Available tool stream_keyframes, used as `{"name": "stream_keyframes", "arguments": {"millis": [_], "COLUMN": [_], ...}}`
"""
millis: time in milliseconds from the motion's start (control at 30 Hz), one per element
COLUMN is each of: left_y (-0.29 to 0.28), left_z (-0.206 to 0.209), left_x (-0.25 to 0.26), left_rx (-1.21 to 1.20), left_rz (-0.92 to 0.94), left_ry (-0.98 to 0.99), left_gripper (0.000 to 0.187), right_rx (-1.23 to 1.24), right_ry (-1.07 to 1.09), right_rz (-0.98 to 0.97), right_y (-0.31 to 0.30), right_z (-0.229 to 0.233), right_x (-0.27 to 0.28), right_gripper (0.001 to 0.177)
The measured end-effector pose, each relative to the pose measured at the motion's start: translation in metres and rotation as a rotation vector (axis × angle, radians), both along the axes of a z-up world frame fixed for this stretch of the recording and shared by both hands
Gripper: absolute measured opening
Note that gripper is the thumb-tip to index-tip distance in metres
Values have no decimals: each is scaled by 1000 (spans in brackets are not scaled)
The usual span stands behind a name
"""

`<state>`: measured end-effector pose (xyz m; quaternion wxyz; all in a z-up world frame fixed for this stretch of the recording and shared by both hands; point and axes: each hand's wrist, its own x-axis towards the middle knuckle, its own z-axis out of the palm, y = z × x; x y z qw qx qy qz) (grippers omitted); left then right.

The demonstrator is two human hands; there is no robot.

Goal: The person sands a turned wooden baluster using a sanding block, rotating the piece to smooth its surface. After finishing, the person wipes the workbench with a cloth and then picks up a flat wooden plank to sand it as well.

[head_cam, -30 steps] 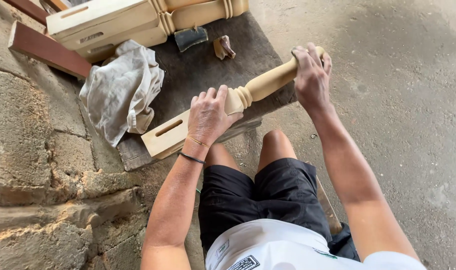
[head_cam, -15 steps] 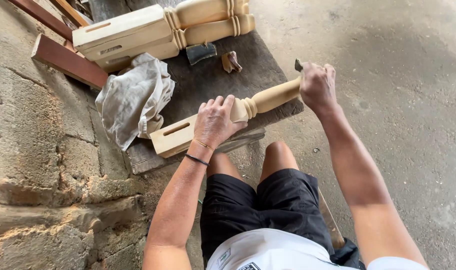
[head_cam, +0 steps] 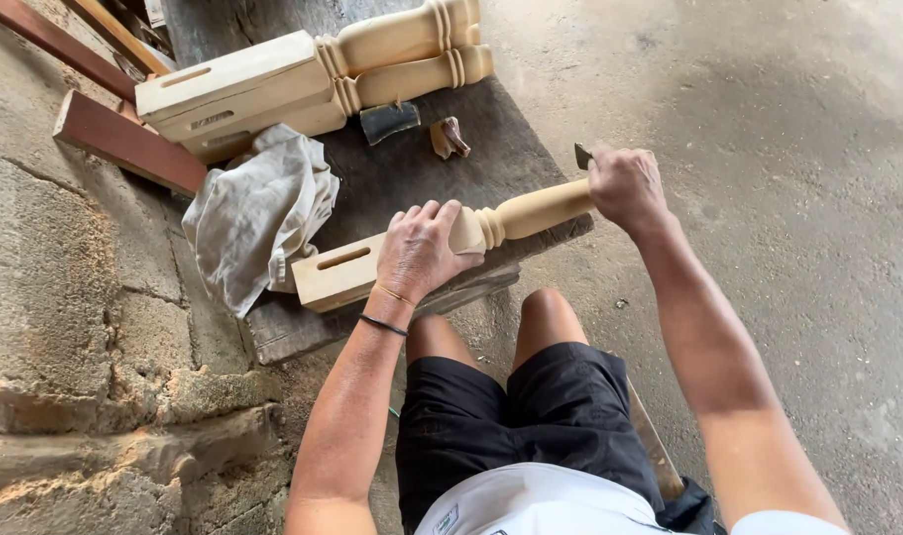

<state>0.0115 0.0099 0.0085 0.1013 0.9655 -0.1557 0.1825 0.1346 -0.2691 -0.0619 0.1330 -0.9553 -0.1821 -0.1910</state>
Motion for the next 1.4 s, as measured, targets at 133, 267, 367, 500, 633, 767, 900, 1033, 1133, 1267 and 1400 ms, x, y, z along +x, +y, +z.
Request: {"name": "stream_keyframes", "arguments": {"millis": [133, 267, 367, 500, 633, 767, 900, 1033, 1133, 1267, 1400], "left_y": [0, 1, 0, -2, -5, -13, -20, -22, -24, -29, -36], "left_z": [-4, -4, -5, -5, -7, 3, 19, 55, 58, -6, -66], "left_x": [-1, 0, 1, -1, -3, -4, -14, -42, -64, -70, -86], "left_rx": [-16, -22, -12, -19, -31, -73, -218, -422, -871, -1602, -1919], "left_rz": [25, 29, 23, 47, 91, 148, 189, 195, 191, 19, -118], "left_ry": [5, 10, 20, 17, 25, 193, 376, 486, 638, 531, 435], "left_gripper": [69, 70, 70, 70, 72, 64, 59, 64, 66, 41, 46], "right_rx": [-32, 171, 198, 67, 10, 329, 871, 1185, 1634, 1662, 1277], "right_ry": [-161, -422, -358, -120, -231, -68, 69, 105, 120, 225, 248], "right_rz": [6, 123, 75, -42, -41, 128, 38, 35, 61, -4, 55], "right_y": [13, 21, 21, 7, 18, 42, 56, 58, 52, 71, 82], "right_z": [11, 27, 34, -4, 0, 73, 90, 100, 78, 93, 48], "right_x": [-25, -76, -74, -10, -19, -83, -101, -134, -138, -156, -133], "right_gripper": [16, 21, 19, 14, 18, 15, 11, 9, 11, 17, 14]}}
